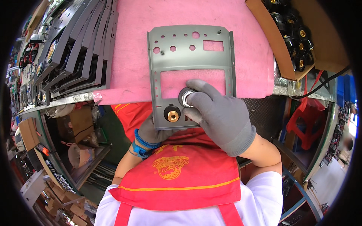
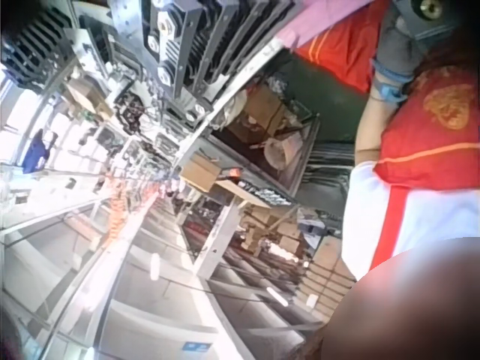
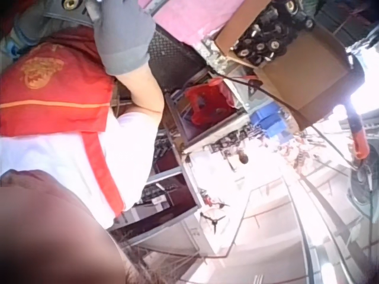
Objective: Assembling black plastic nuts and components onto gray metal housing panels.
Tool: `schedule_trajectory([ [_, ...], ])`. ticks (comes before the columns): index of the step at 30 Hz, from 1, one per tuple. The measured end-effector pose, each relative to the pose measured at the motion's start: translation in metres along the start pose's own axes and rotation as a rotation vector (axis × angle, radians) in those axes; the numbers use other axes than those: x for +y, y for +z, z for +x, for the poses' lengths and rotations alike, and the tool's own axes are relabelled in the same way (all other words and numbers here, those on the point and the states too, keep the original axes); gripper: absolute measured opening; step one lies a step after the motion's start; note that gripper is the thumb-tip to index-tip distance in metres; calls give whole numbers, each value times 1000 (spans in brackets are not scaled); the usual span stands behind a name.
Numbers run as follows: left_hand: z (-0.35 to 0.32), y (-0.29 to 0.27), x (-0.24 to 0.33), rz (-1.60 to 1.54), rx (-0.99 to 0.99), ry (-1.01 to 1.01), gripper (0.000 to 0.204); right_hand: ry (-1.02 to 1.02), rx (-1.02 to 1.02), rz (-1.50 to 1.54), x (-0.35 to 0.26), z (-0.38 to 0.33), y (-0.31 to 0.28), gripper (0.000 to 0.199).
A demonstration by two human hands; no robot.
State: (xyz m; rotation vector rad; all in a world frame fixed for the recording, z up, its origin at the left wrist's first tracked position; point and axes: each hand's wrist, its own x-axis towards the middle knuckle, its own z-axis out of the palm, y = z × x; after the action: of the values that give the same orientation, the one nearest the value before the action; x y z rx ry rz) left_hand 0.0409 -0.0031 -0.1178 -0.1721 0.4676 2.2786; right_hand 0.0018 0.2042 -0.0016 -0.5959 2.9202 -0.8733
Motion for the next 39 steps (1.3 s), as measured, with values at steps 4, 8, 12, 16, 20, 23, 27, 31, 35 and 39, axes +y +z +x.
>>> schedule_trajectory([
  [4, 1, 4, 5, -9, -37, -25, 69, -18, -20, 46, 3, 3, -1, 27],
  [8, 4, 16, 9, 81, 76, -8, 67, -31, -54, 112, 7, 4, -5, 27],
  [12, -2, 33, 21, 16, 60, -53, 76, -49, -93, 285, 13, 12, -10, 26],
  [16, -10, 47, 32, 150, 56, 2, 79, -210, -226, 441, 13, 24, -12, 28],
  [20, -10, 53, 38, 192, 75, -27, 71, -278, -422, 354, 5, 34, -19, 23],
  [23, -10, 57, 39, 108, 95, -18, 71, -319, -360, 208, 2, 36, -28, 21],
  [27, -10, 59, 40, 143, 109, -32, 72, -575, -281, -8, 2, 40, -30, 28],
  [31, -8, 58, 40, 100, 44, 10, 72, -620, -171, -9, 5, 42, -24, 28],
  [35, -7, 56, 39, 83, 6, 8, 70, -661, -145, 17, 8, 42, -19, 32],
  [39, -6, 57, 36, 84, -38, 6, 69, -625, -153, 47, 5, 42, -16, 39],
])
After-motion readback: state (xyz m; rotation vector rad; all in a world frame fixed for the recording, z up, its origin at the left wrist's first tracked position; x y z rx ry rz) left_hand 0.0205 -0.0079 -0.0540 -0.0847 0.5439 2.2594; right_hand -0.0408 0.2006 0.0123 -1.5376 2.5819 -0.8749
